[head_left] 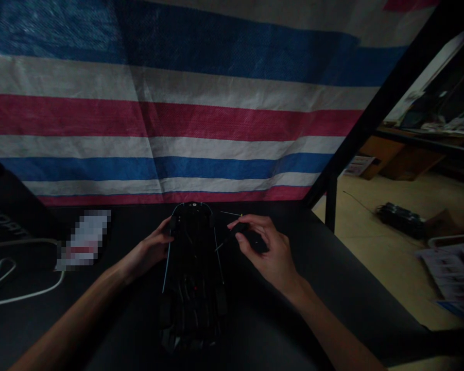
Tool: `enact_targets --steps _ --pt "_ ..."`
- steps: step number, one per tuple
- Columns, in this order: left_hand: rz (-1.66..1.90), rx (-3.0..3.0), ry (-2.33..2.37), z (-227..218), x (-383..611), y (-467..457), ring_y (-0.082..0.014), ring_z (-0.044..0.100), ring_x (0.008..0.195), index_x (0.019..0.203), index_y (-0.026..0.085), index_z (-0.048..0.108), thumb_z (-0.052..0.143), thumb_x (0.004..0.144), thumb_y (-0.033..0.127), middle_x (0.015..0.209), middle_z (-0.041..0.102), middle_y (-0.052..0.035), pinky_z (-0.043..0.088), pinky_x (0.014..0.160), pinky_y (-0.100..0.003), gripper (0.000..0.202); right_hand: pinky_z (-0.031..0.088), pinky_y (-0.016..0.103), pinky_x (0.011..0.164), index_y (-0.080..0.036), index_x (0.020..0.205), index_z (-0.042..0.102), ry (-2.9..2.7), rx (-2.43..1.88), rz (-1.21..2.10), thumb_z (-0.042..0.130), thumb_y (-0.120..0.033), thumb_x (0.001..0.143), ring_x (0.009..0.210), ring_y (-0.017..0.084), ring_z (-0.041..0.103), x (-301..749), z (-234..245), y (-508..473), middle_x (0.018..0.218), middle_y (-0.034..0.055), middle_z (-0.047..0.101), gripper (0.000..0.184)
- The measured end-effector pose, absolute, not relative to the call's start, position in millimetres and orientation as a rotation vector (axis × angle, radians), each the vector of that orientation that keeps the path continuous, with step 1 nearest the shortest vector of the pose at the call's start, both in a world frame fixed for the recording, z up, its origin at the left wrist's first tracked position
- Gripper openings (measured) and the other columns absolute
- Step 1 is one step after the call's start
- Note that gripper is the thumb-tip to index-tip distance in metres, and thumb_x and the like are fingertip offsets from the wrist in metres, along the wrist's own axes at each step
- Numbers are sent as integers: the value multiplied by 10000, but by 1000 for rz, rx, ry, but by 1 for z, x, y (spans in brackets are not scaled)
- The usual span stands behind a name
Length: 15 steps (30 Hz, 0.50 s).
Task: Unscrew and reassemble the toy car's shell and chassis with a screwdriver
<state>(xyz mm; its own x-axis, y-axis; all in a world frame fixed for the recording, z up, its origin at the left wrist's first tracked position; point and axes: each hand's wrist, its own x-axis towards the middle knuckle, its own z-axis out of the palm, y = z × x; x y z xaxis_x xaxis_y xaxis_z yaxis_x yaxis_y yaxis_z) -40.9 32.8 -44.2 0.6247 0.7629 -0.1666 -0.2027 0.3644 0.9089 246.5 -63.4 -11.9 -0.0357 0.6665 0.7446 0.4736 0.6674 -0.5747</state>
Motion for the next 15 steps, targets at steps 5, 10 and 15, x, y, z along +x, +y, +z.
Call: enact_targets --steps 5,10,15 --pt "666 1024 627 -47 -42 35 -361 531 1351 1563 315 311 582 919 246 1495 565 -80 407 1111 -518 702 582 300 920 -269 1236 558 -1715 -954 117 655 -135 926 988 146 724 246 -14 -63 1084 10 730 352" --pt "669 1029 647 -48 -42 35 -347 530 1352 1570 326 286 584 915 258 1522 537 -75 415 1100 -498 723 583 299 838 -257 1195 544 -1770 -982 69 659 -179 916 876 146 706 242 -1 -52 1025 9 698 312" --pt "655 1055 642 -46 -43 34 -350 510 1376 1578 352 277 588 924 279 1561 501 -66 410 1100 -496 727 527 312 840 -246 1070 587 -2184 -1054 44 590 -173 938 865 160 663 236 41 -37 960 5 687 150"
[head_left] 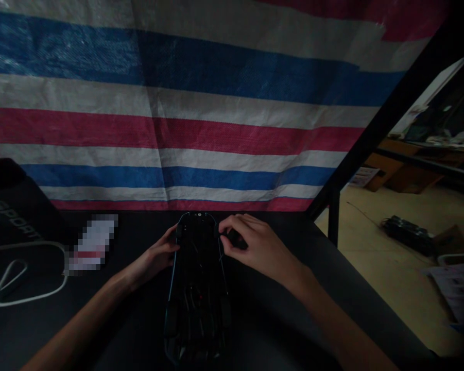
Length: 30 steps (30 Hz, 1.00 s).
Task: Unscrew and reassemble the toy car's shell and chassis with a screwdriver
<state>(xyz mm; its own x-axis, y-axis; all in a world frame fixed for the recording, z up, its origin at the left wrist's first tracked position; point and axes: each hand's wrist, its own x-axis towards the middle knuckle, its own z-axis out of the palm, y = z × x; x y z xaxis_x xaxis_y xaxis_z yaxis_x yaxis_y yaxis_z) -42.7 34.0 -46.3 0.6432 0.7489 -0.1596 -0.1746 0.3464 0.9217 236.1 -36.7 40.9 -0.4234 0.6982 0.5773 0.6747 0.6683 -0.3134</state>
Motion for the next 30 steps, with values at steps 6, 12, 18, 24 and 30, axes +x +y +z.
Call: enact_targets --steps 6,12,18,24,30 --pt "675 1034 642 -46 -42 32 -344 493 1397 1565 370 310 605 918 262 1574 485 -44 433 1085 -476 718 448 329 749 -222 1033 614 -2452 -1309 -96 468 -270 1037 781 190 627 220 69 -34 822 28 686 154" --pt "663 1032 634 -45 -43 32 -357 513 1383 1573 361 285 585 937 273 1565 495 -59 445 1085 -502 709 433 350 856 -212 946 553 -2467 -1281 -35 570 -173 907 799 180 627 216 77 -44 864 10 703 58" --pt "677 1049 679 -49 -44 35 -363 450 1441 1582 345 258 603 928 300 1634 403 -61 454 1099 -495 741 358 311 597 -236 1049 616 -2553 -1294 -156 466 -302 1054 640 172 643 228 71 -40 731 -11 691 163" --pt "703 1208 804 -45 -49 33 -363 309 1525 1570 328 346 627 934 345 1675 337 -19 297 1233 -499 696 318 324 584 -223 1039 635 -2524 -1371 -224 355 -302 1079 643 190 660 225 67 -39 769 23 722 294" --pt "686 1256 855 -43 -49 33 -388 298 1524 1587 318 337 637 923 362 1635 416 -28 252 1255 -513 729 356 306 676 -239 1058 578 -2429 -1283 105 499 -219 958 716 165 626 223 73 -45 825 -9 700 129"
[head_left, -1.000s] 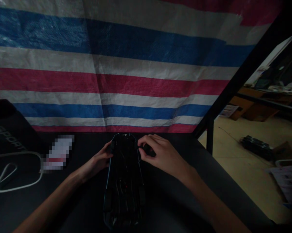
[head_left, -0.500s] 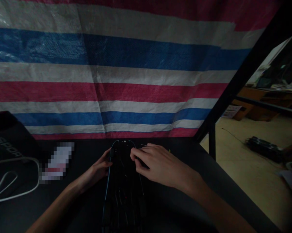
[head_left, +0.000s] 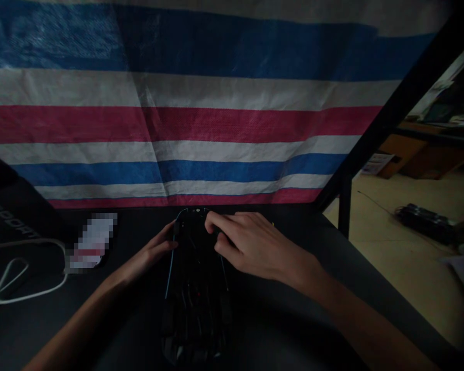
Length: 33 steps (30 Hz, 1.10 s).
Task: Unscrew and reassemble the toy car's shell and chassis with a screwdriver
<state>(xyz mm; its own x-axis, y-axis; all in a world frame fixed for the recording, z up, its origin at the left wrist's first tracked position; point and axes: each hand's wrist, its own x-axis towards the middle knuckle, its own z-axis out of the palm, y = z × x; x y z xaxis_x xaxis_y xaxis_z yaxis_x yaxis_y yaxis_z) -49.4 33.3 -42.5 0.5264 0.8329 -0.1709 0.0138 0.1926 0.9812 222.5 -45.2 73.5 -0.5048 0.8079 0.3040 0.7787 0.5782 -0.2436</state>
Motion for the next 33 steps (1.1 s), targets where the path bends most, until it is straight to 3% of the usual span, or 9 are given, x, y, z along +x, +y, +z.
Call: enact_targets --steps 5,9,16,21,25,28,33 --pt "710 1249 807 -50 -47 39 -377 281 1533 1600 299 301 635 914 324 1673 341 -36 263 1252 -496 763 308 299 630 -249 1072 594 -2455 -1254 76 516 -232 953 641 143 565 226 70 -41 772 -24 667 144" --pt "710 1296 793 -55 -51 42 -359 228 1554 1597 332 303 601 943 340 1700 274 -14 266 1248 -491 719 285 301 603 -252 1063 622 -2479 -1256 1 468 -306 1029 546 124 522 230 68 -37 670 -36 629 167" --pt "702 1264 833 -56 -53 41 -353 213 1560 1599 339 296 607 940 354 1698 280 -3 241 1263 -489 729 364 303 613 -214 1081 618 -2441 -1340 -55 398 -438 1084 669 188 679 233 66 -33 769 19 718 314" --pt "647 1300 828 -46 -56 37 -336 195 1567 1602 362 281 617 962 373 1708 246 11 236 1267 -484 723 410 301 649 -221 1112 597 -2448 -1318 -22 409 -410 1089 789 213 730 232 66 -33 855 24 747 267" --pt "610 1394 843 -40 -57 35 -325 214 1564 1612 383 226 630 972 404 1716 214 -11 239 1261 -504 757 386 301 609 -230 1212 563 -2440 -1338 -118 430 -426 1081 719 215 720 233 66 -32 820 24 740 271" --pt "602 1412 834 -38 -55 34 -318 230 1560 1619 381 186 629 974 421 1715 217 -30 237 1258 -522 784 353 306 586 -227 1169 578 -2448 -1373 -158 393 -450 1087 662 208 697 232 65 -33 778 25 726 301" --pt "604 1420 834 -34 -55 33 -324 189 1569 1631 354 138 624 974 443 1716 209 -59 238 1253 -537 822 365 307 631 -222 1073 581 -2467 -1361 -65 407 -293 1068 682 180 664 228 69 -41 788 14 706 189"
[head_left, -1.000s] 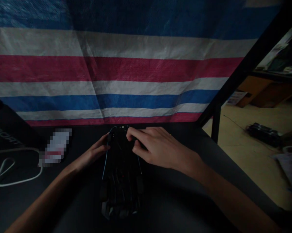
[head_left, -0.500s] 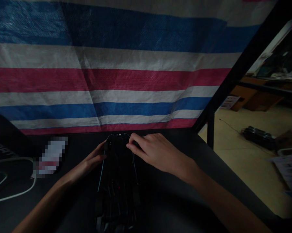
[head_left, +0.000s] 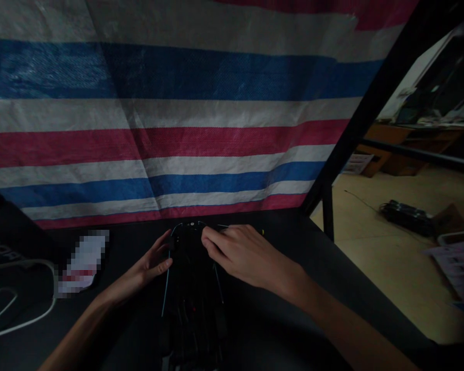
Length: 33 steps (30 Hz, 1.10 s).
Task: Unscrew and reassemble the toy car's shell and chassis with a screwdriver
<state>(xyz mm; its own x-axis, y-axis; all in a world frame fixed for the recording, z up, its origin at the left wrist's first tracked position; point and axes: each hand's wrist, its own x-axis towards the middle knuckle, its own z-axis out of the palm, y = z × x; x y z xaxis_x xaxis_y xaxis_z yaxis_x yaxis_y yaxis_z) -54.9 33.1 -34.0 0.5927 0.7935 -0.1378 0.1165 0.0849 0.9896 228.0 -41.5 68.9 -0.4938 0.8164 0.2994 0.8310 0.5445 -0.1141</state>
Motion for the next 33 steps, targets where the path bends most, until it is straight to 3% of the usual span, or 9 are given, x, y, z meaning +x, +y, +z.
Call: enact_targets --steps 3,6,12,16,22,29,33 --pt "604 1445 860 -33 -56 33 -331 196 1567 1634 339 137 631 966 469 1709 228 -85 231 1256 -543 841 413 304 728 -219 1013 571 -2428 -1312 58 522 -235 974 781 174 657 228 74 -46 879 16 707 65" --pt "595 1457 864 -33 -55 32 -323 235 1559 1632 341 136 640 962 473 1710 223 -88 244 1257 -529 850 417 298 768 -214 1074 572 -2443 -1255 114 529 -195 943 846 169 650 230 77 -45 967 28 707 139" --pt "591 1464 835 -32 -52 31 -327 240 1556 1630 350 133 634 970 472 1716 204 -71 263 1252 -530 838 325 289 632 -272 1160 584 -2564 -1299 81 448 -334 1062 638 142 619 234 77 -39 744 -38 675 179" --pt "590 1478 828 -33 -52 32 -323 265 1549 1623 356 161 626 979 458 1715 208 -63 290 1246 -512 801 312 301 620 -250 1156 582 -2524 -1355 -36 398 -407 1089 677 163 661 230 73 -39 785 -14 706 251" --pt "586 1500 841 -34 -52 33 -323 279 1543 1617 365 188 628 972 468 1705 251 -42 318 1238 -483 787 367 298 685 -209 1067 594 -2492 -1264 -164 400 -372 1096 834 175 683 227 66 -36 912 24 721 256" --pt "579 1512 840 -36 -52 34 -328 287 1539 1620 377 178 618 967 495 1706 246 -45 320 1234 -506 797 258 325 603 -244 1090 612 -2498 -1404 -217 350 -425 1095 655 174 646 229 68 -38 773 5 713 318" --pt "589 1494 861 -36 -52 34 -330 282 1540 1618 370 192 631 964 476 1703 254 -50 313 1238 -508 795 301 323 649 -208 1034 584 -2465 -1399 -150 470 -323 1022 684 172 619 228 71 -43 786 8 697 162"
